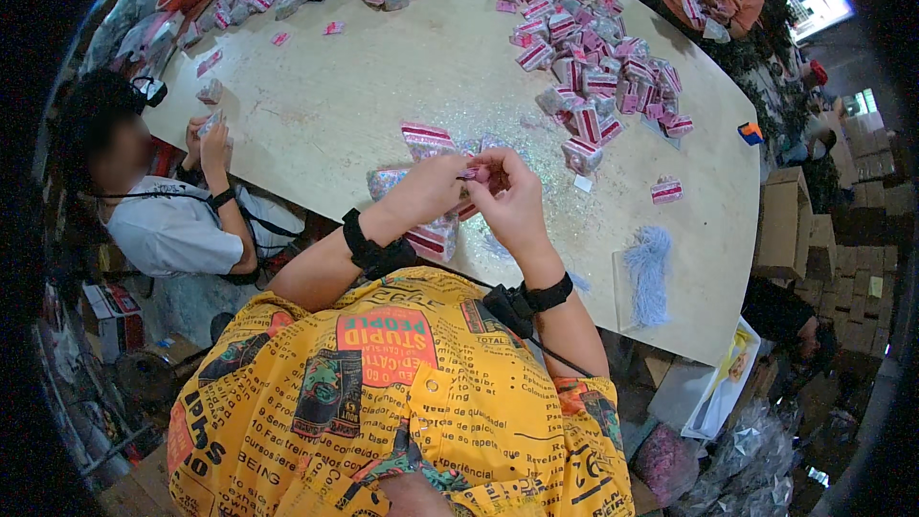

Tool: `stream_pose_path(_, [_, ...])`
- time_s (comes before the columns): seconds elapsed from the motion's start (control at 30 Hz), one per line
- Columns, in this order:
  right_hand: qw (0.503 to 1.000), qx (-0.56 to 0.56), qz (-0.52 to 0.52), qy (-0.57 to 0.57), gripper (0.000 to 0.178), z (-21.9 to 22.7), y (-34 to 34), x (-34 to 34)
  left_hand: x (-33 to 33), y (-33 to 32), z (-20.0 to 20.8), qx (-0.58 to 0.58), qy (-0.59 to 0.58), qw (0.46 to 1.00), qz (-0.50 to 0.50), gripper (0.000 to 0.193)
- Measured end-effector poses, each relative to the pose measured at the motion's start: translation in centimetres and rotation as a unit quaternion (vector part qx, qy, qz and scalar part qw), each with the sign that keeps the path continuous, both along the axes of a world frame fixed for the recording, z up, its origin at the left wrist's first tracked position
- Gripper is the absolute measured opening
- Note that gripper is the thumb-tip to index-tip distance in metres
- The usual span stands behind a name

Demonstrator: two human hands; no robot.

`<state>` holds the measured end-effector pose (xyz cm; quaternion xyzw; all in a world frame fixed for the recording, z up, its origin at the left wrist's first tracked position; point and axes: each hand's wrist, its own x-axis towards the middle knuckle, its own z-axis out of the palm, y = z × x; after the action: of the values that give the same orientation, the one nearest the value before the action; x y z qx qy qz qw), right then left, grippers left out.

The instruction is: The person places small pink and white striped items into clear plastic bags, seals them, and stacks them on a table. Other people are also working at the same table, performing similar packaging tasks.

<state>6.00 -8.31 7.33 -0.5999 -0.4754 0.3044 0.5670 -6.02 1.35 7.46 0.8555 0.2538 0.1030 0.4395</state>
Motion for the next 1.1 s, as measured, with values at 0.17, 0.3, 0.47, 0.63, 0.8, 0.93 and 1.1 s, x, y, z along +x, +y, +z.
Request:
stream_pose_path(0.17, [0.998, -0.017, -0.038, -0.051, 0.021, 0.7, -0.5, -0.8, 0.4, 0.4, -1.7, -0.077, -0.069, 0.995, -0.008, 0.021])
stream_pose_path(0.3, [0.995, 0.000, -0.056, -0.081, 0.019, 0.3, -0.4, -0.7, 0.9, 1.0, -3.3, -0.152, -0.047, 0.987, -0.022, 0.022])
stream_pose_path(0.47, [0.987, 0.016, -0.053, -0.150, 0.020, 0.7, -0.7, -0.7, 1.0, 0.2, -2.8, -0.407, -0.085, 0.909, 0.035, 0.016])
stream_pose_path(0.63, [0.979, -0.008, -0.077, -0.187, 0.018, 0.0, -0.8, -0.3, 1.2, 0.0, -2.7, -0.430, -0.046, 0.900, 0.059, 0.011])
stream_pose_path(0.8, [0.977, 0.000, -0.101, -0.190, 0.015, -0.4, -0.9, -0.3, 1.4, -0.2, -1.9, -0.442, -0.065, 0.893, 0.050, 0.009])
stream_pose_path(0.93, [0.971, 0.010, -0.123, -0.204, 0.014, -0.6, -0.8, -0.5, 1.9, 0.0, -3.6, -0.390, -0.039, 0.919, 0.051, 0.009])
stream_pose_path(1.1, [0.966, 0.031, -0.148, -0.208, 0.012, -0.8, -0.9, -0.5, 2.0, -0.7, -2.0, -0.340, -0.046, 0.939, 0.041, 0.013])
